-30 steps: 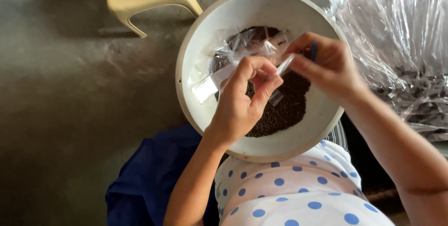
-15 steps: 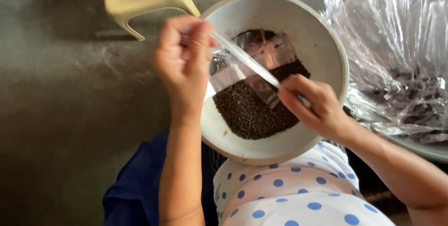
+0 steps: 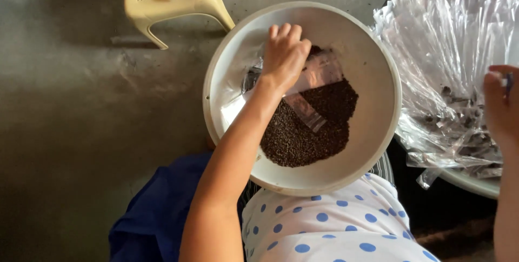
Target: Filling small plastic bags with granular material using a small scoop from a large bowl at a fast pace.
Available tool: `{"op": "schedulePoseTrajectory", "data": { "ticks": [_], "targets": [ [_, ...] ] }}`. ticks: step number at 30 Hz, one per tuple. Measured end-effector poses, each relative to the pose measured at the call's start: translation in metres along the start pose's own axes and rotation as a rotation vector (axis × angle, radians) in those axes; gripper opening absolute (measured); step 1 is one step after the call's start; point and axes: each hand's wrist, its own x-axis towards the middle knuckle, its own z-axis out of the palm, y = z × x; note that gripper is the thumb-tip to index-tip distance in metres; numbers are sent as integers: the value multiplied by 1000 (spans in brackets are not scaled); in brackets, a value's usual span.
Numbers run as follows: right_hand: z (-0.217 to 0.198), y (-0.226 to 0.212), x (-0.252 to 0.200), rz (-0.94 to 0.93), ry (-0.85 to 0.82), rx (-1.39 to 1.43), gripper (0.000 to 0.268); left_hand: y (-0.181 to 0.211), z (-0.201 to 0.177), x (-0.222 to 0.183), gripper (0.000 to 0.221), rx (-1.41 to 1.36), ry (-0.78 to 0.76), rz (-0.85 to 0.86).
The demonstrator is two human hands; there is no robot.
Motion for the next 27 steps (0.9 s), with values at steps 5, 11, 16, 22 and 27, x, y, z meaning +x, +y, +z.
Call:
{"op": "schedulePoseTrajectory", "data": {
  "ticks": [5,11,16,22,27],
  "targets": [
    [17,-63,13,180,25,370,28,7,-59,-8,18,-330,254,-121],
    [40,-251,28,265,-340,510,41,32,-155,-33,31,-776,320,-211],
    [51,-311,23,-38,-637,1081,36,47,-189,-58,29,-1167,303,-300],
    [61,-301,27,-117,-604,1061,10,42,-197,-74,25,-1359,322,-357],
    [67,-300,29,-175,-653,999,20,47,-196,-76,22,-1393,381,-317]
  ]
}}
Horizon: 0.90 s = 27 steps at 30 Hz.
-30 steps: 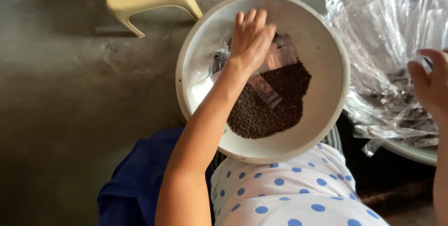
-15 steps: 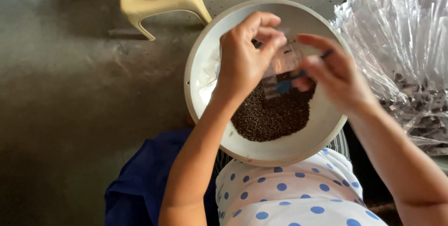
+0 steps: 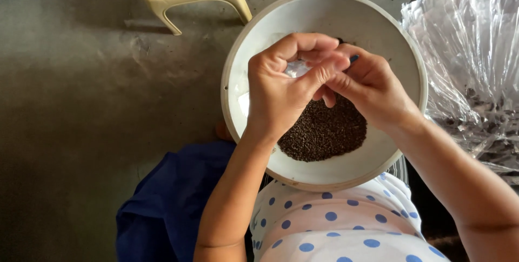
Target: Filling small plastic bags with granular material using a small scoop from a large bowl at a fast pace.
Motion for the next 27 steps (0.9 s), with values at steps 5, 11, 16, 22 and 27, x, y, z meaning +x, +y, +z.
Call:
{"op": "schedulePoseTrajectory", "data": {
  "ticks": [5,11,16,22,27],
  "targets": [
    [-38,38,12,-17,-131,21,8,26,-5,-12,10,79,-81,15],
    [-74,88,20,405,-61,-854,23,93,-14,-23,25,-95,-92,75],
    [-78,138,8,513,-3,-573,32,57,-5,-21,39,41,-106,60],
    [-54,-5,-14,320,203,73,27,-18,17,-58,23,149,-135,-182],
    [-60,-36,-24,-195,-74,-323,21,-22,32,-46,41,66,-133,-179]
  ]
}}
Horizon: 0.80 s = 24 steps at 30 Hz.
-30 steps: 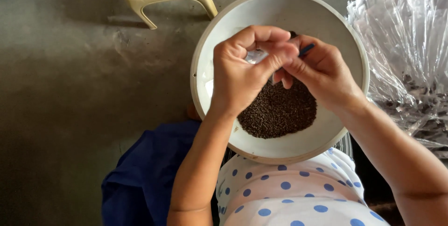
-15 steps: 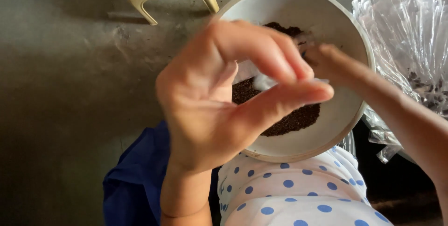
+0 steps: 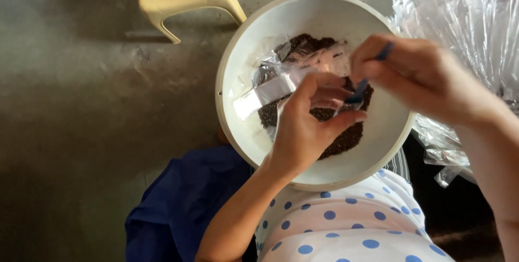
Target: Filling small plastic bags with granular material using a small scoop from a large bowl at a fast pace.
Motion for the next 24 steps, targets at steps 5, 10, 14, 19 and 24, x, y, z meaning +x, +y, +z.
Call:
{"op": "schedulePoseTrajectory", "data": {
  "ticks": [5,10,14,19,24],
  "targets": [
    [8,19,-9,-154,172,-6,12,30,-15,17,37,207,73,244],
    [79,52,-2,-63,-161,-176,13,103,-32,17,28,165,231,364],
    [54,30,-8,41,-2,-47,29,54,-25,23,28,128,40,264],
    [-19,54,-25,-1,598,121,5,-25,-27,26,23,-190,-403,21],
    [9,85,-39,158,285,-376,9,-16,-49,48,9,544,47,374]
  ]
}}
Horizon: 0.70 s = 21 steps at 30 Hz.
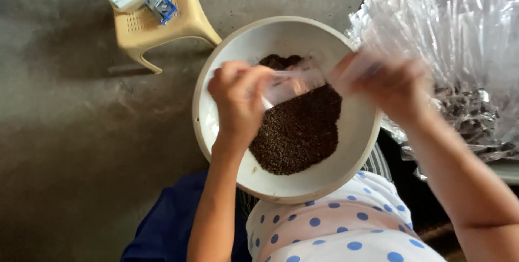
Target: Filling small plastic bags with granular material using a small scoop from a large bowl at a fast pace.
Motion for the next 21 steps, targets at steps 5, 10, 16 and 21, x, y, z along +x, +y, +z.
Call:
{"op": "schedulePoseTrajectory", "data": {
  "ticks": [5,10,16,21],
  "targets": [
    [27,-75,-8,-548,-212,266,32,-10,20,-17,14,161,185,-48],
    [48,-59,15,52,104,508,24,17,35,-23,31,95,28,60],
    [71,-55,20,151,149,972,18,15,33,-20,10,316,268,264],
    [58,-44,2,129,-25,730,15,26,18,-30,12,-26,77,-57]
  ]
}}
